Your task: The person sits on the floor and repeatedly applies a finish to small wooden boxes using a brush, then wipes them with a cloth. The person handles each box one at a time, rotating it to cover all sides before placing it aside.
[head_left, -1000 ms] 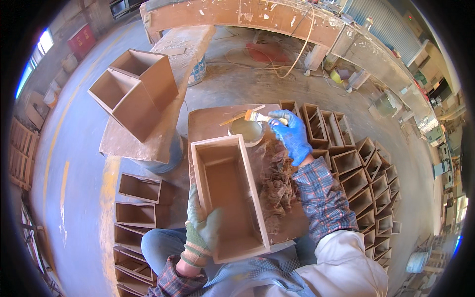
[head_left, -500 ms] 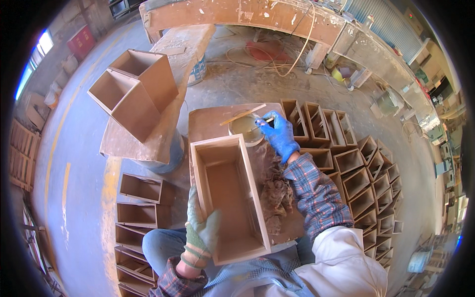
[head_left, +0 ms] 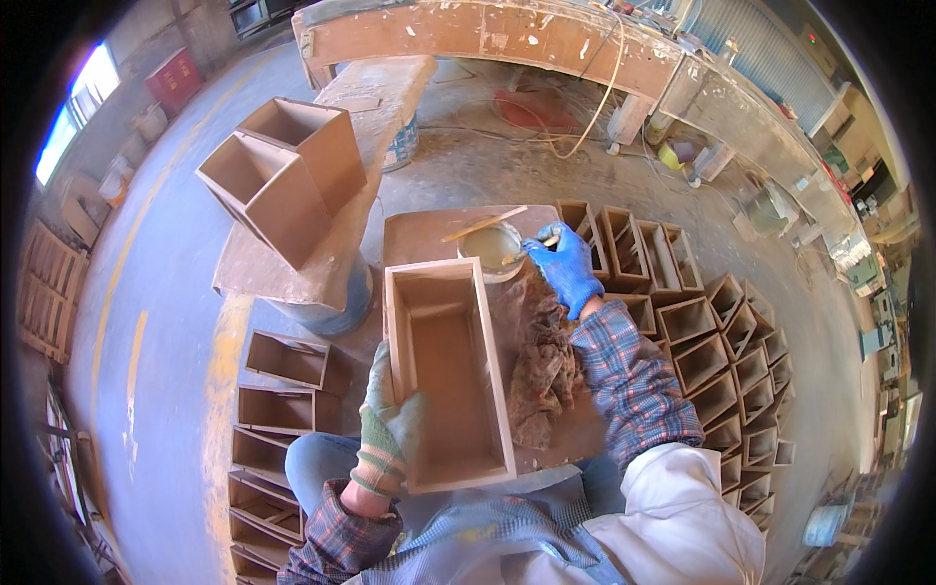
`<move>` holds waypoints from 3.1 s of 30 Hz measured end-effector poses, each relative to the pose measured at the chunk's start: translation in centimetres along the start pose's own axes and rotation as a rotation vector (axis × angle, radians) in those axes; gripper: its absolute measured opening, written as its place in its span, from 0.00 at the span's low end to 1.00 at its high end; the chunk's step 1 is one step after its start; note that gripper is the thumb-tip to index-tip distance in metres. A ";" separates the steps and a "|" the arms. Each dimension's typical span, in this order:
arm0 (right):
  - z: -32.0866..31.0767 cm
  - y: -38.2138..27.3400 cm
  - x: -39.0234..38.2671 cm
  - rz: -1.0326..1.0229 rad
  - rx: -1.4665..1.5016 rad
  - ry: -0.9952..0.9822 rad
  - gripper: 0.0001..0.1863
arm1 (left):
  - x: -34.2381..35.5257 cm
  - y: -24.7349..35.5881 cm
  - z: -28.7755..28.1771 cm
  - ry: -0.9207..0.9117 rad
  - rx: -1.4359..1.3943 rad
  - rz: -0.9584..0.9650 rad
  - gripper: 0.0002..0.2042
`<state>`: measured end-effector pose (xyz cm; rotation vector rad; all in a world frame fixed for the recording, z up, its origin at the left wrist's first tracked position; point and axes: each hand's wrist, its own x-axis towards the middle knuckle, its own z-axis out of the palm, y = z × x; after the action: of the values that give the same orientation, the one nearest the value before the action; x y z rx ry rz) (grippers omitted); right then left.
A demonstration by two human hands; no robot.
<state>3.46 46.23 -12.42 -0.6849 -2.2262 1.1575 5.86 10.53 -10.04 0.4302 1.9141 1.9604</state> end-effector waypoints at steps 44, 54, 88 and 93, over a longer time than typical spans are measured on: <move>-4.6 -10.4 -4.2 0.147 0.507 -0.214 0.07 | -0.3 0.0 0.4 0.081 0.129 0.059 0.35; -7.6 -12.9 -8.8 0.265 0.413 -0.335 0.07 | -0.2 0.3 0.3 0.077 0.185 0.060 0.35; -12.3 -13.3 -20.9 0.236 0.573 -0.363 0.06 | 0.3 0.9 0.3 0.028 0.098 -0.106 0.33; -12.9 -13.4 -20.5 0.279 0.540 -0.469 0.06 | 0.1 1.1 0.3 0.037 0.075 -0.097 0.32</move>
<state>24.32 33.57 0.60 -0.5402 -2.0447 2.1380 5.89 10.85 -8.90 0.3166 1.9977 1.8527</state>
